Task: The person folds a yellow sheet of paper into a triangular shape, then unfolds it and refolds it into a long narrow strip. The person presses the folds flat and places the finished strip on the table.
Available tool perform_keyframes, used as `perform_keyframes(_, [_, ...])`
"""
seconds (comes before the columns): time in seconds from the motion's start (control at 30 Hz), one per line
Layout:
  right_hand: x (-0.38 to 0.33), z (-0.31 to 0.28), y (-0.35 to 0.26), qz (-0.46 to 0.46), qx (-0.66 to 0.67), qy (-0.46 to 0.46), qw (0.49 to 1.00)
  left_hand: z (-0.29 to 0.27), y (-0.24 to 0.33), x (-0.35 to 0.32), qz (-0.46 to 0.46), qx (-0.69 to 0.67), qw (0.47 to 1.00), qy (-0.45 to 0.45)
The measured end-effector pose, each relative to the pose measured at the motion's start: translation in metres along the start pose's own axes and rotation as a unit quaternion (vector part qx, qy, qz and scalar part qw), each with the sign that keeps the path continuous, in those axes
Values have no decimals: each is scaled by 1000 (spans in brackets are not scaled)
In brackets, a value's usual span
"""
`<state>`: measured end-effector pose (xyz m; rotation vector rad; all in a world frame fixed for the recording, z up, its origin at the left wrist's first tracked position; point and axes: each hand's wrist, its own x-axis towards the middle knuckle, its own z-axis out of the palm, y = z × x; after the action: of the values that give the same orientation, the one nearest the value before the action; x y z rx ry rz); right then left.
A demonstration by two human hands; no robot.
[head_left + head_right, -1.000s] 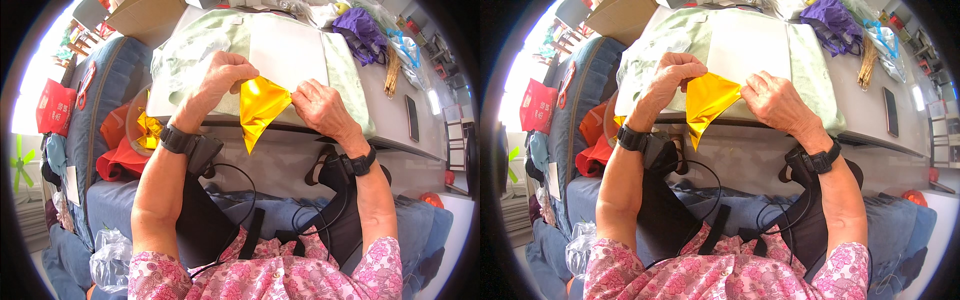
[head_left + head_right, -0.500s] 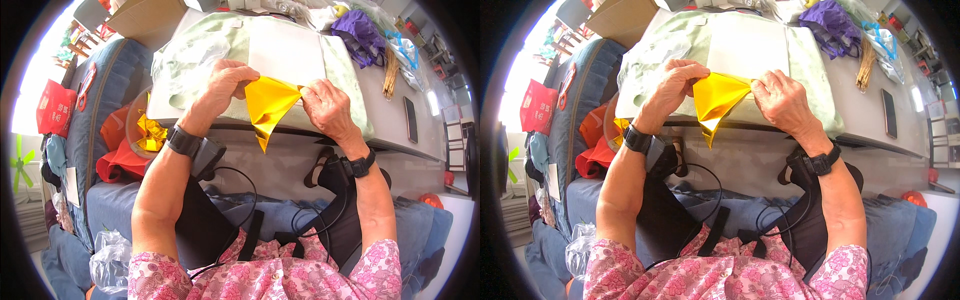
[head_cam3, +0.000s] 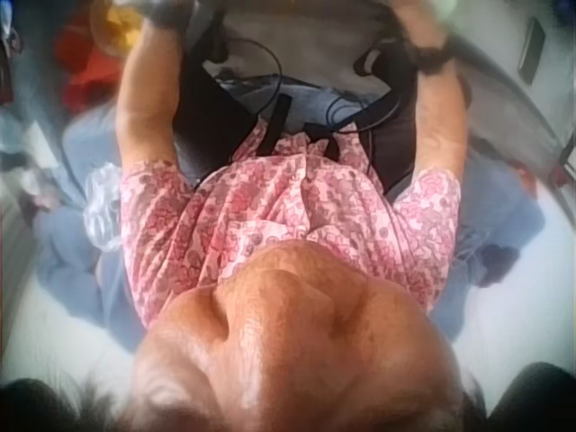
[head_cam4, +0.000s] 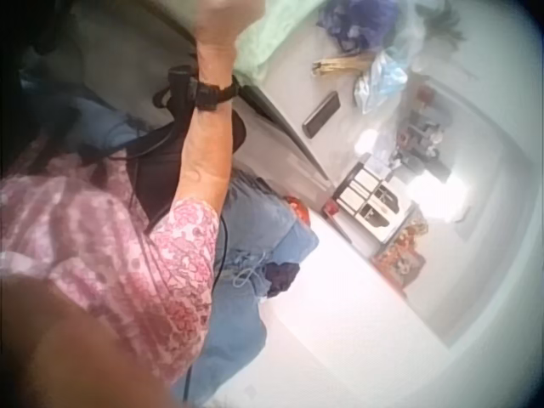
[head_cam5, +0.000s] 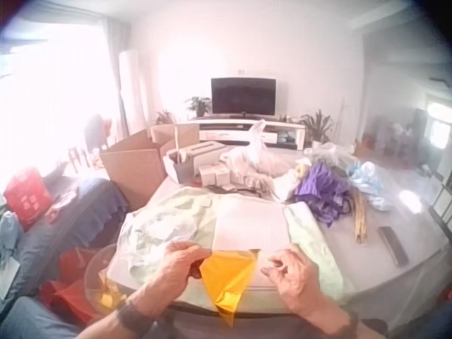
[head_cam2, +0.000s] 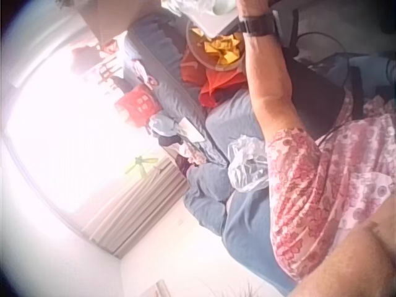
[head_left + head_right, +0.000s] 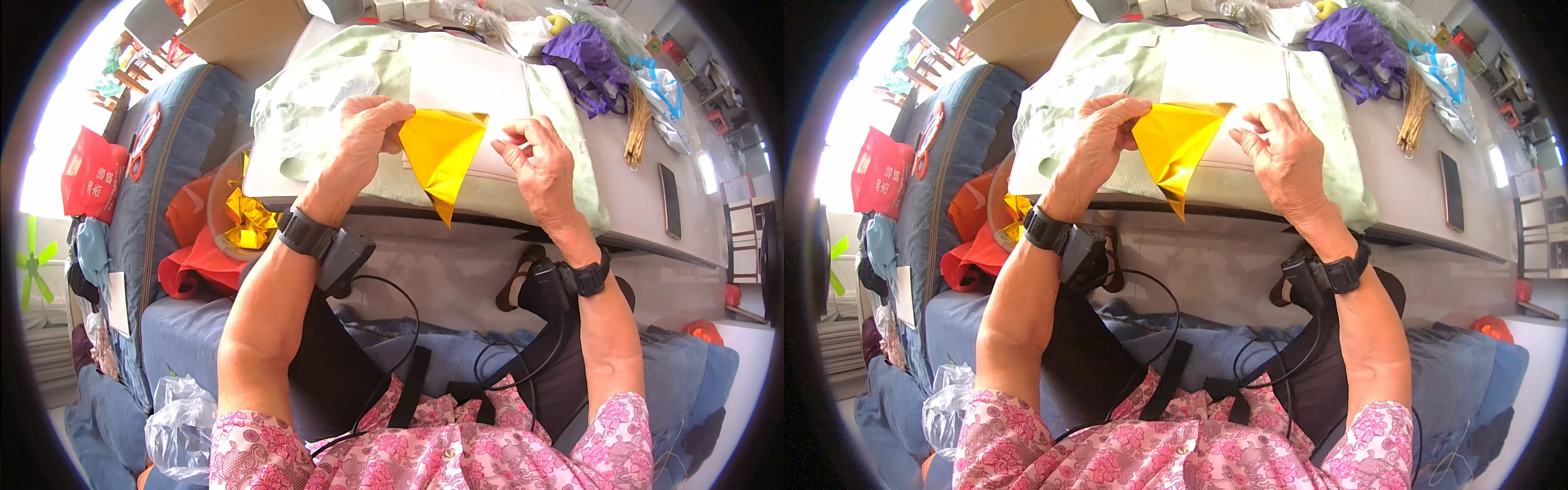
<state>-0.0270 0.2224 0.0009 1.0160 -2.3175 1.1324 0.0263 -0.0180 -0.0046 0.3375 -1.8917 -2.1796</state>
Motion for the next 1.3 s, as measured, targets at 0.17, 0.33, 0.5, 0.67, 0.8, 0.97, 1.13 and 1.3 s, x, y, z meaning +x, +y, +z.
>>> perform_keyframes(0.17, [-3,4,-6,214,312,-121,918,-1,4,1,41,-36,997,52])
perform_keyframes(0.33, [-6,11,-14,217,335,-171,901,2,1,3,58,-51,995,63])
perform_keyframes(0.5, [-7,15,-20,225,349,-174,893,2,-3,5,65,-36,997,34])
perform_keyframes(0.67, [-7,17,-22,247,338,-171,892,2,-8,8,69,-52,996,18])
perform_keyframes(0.8, [-5,14,-21,252,323,-162,898,6,-4,6,74,-32,997,19])
perform_keyframes(0.97, [-2,13,-12,230,284,-133,921,11,3,-1,61,1,998,19])
perform_keyframes(1.13, [3,10,-10,252,302,-101,914,17,2,-2,45,39,998,10])
perform_keyframes(1.3, [3,9,-8,242,276,-97,925,18,-1,0,45,43,998,12])
